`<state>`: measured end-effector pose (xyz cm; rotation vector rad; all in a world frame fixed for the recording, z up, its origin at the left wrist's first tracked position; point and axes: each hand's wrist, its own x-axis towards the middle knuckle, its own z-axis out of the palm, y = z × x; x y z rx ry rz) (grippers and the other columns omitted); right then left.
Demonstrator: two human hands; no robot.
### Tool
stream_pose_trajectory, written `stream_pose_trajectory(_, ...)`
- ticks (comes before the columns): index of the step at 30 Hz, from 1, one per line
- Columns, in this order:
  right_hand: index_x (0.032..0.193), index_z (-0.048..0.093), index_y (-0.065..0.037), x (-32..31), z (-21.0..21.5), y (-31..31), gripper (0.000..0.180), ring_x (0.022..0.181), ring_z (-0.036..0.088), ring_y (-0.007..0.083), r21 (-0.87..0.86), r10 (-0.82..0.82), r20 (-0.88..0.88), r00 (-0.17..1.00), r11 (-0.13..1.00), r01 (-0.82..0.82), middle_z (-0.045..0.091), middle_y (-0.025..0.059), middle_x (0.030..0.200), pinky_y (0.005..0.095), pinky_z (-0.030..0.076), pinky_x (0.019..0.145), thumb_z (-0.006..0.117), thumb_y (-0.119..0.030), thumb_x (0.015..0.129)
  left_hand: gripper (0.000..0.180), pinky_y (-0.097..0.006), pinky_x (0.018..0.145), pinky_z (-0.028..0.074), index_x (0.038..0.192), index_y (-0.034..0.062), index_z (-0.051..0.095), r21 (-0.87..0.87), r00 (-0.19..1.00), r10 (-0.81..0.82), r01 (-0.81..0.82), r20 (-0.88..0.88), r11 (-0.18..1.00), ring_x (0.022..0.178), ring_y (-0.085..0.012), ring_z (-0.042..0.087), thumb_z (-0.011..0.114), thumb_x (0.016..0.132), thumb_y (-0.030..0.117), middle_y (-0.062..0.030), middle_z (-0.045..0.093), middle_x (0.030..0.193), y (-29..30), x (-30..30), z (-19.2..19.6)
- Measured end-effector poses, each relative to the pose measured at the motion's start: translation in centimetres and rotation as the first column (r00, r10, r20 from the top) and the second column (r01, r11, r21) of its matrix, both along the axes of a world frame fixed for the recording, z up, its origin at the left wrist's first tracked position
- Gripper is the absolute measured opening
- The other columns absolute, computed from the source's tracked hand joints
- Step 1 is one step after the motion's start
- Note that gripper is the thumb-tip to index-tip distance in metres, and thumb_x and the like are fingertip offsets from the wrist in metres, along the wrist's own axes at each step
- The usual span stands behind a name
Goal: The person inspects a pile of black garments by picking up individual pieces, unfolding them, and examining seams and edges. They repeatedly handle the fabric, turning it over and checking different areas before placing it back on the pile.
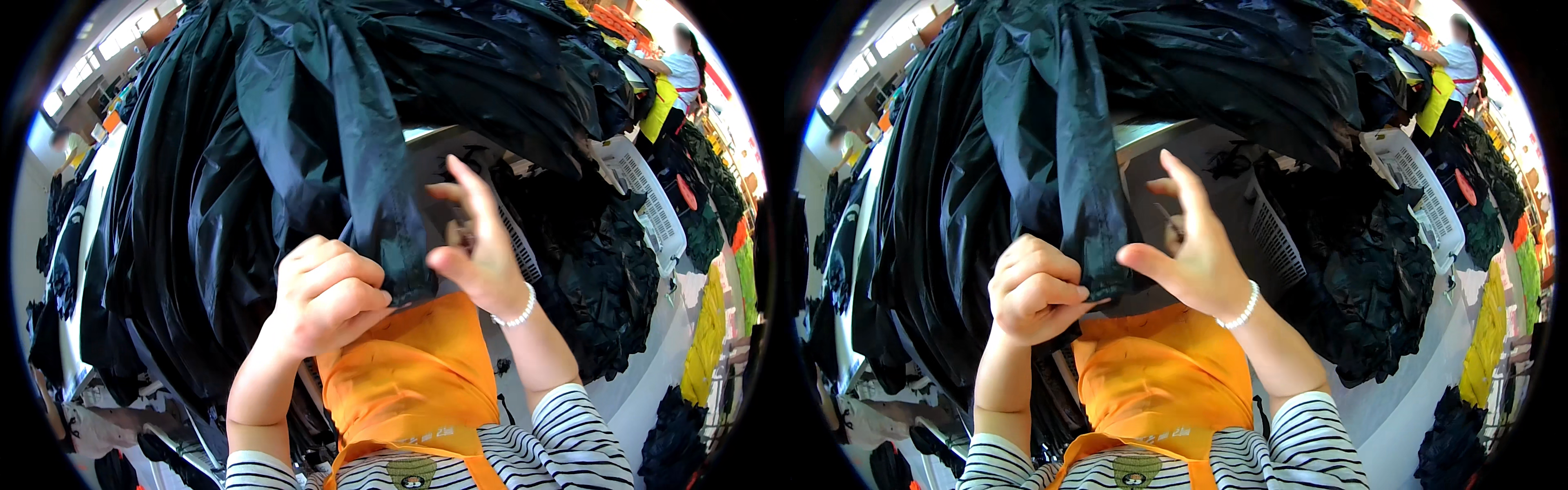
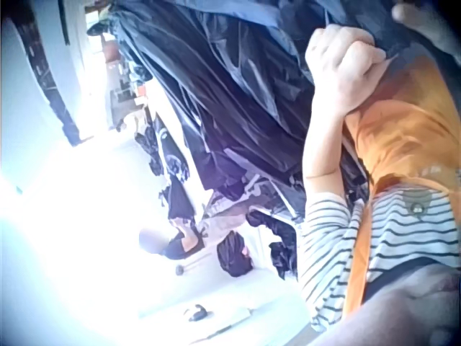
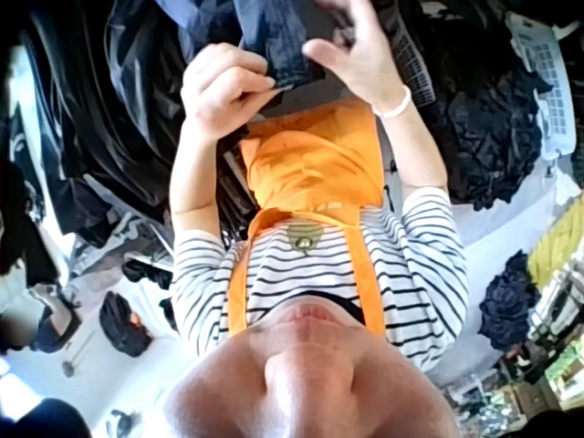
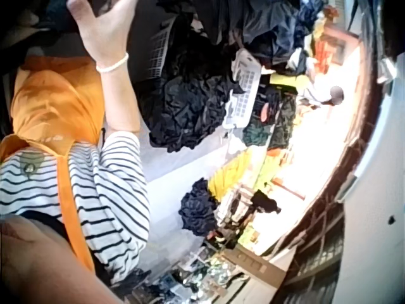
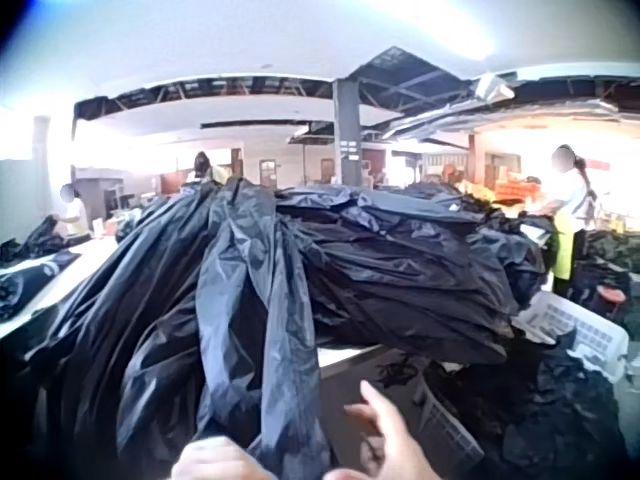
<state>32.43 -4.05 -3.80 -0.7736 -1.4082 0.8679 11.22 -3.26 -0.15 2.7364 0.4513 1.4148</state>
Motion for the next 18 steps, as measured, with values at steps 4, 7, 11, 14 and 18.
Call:
stream_pose_trajectory(4,0.14,0.045,-0.003,-3.9,-3.7,1.5,0.062,0.092,0.062,0.0132,-0.219,0.212,0.048,0.976,0.956,-0.197,0.065,0.0151,0.111,0.0271,0.051,0.079,0.06,0.009,0.081,0.033,-0.033,0.067,0.049,0.078,0.0036,0.069,-0.507,0.932,-0.331,0.215,-0.149,0.834,0.072,-0.0245,0.065,0.086,0.066,0.028,-0.0082,0.068,0.078,0.4,-0.1,3.4)
stream_pose_trajectory(7,0.128,0.055,-0.003,-10.0,-4.5,0.9,0.057,0.103,0.064,0.0304,0.13,0.254,0.231,0.939,0.948,-0.289,0.065,0.0169,0.109,0.0348,0.05,0.087,0.053,0.013,0.074,0.048,-0.037,0.074,0.051,0.085,-0.0022,0.069,-0.404,0.976,-0.183,0.12,-0.121,0.907,0.081,-0.0281,0.066,0.077,0.072,0.044,-0.0137,0.068,0.084,2.2,-0.8,6.6)
stream_pose_trajectory(11,0.135,0.049,-0.005,-14.5,-3.2,-1.0,0.059,0.098,0.059,0.0395,-0.029,0.494,0.369,0.787,0.853,-0.521,0.06,0.0199,0.107,0.0431,0.049,0.082,0.058,0.001,0.077,0.03,-0.043,0.094,0.043,0.098,0.0015,0.067,-0.075,0.823,0.276,-0.357,-0.496,0.931,0.099,-0.0304,0.062,0.067,0.083,0.027,-0.0124,0.068,0.102,7.1,-0.6,5.4)
stream_pose_trajectory(14,0.127,0.058,-0.003,-13.4,-6.5,1.3,0.048,0.095,0.061,0.038,0.047,0.552,0.362,0.751,0.794,-0.606,0.063,0.0202,0.102,0.0409,0.05,0.082,0.06,0.001,0.079,0.065,-0.053,0.113,0.025,0.137,0.0152,0.05,0.175,0.563,0.432,-0.452,-0.704,0.875,0.137,-0.0292,0.036,0.068,0.082,0.043,-0.0115,0.042,0.147,8.0,-3.7,-0.1)
stream_pose_trajectory(18,0.09,0.07,-0.003,-6.3,-4.2,4.0,0.015,0.076,0.066,0.0266,0.192,0.101,0.228,0.968,0.97,-0.146,0.068,0.0134,0.086,0.0331,0.054,0.068,0.064,0.003,0.078,0.073,-0.055,0.116,0.013,0.145,0.0201,0.041,0.114,0.561,0.46,-0.542,-0.688,0.832,0.141,-0.03,0.029,0.064,0.083,0.052,-0.0104,0.039,0.149,8.1,-4.3,-1.1)
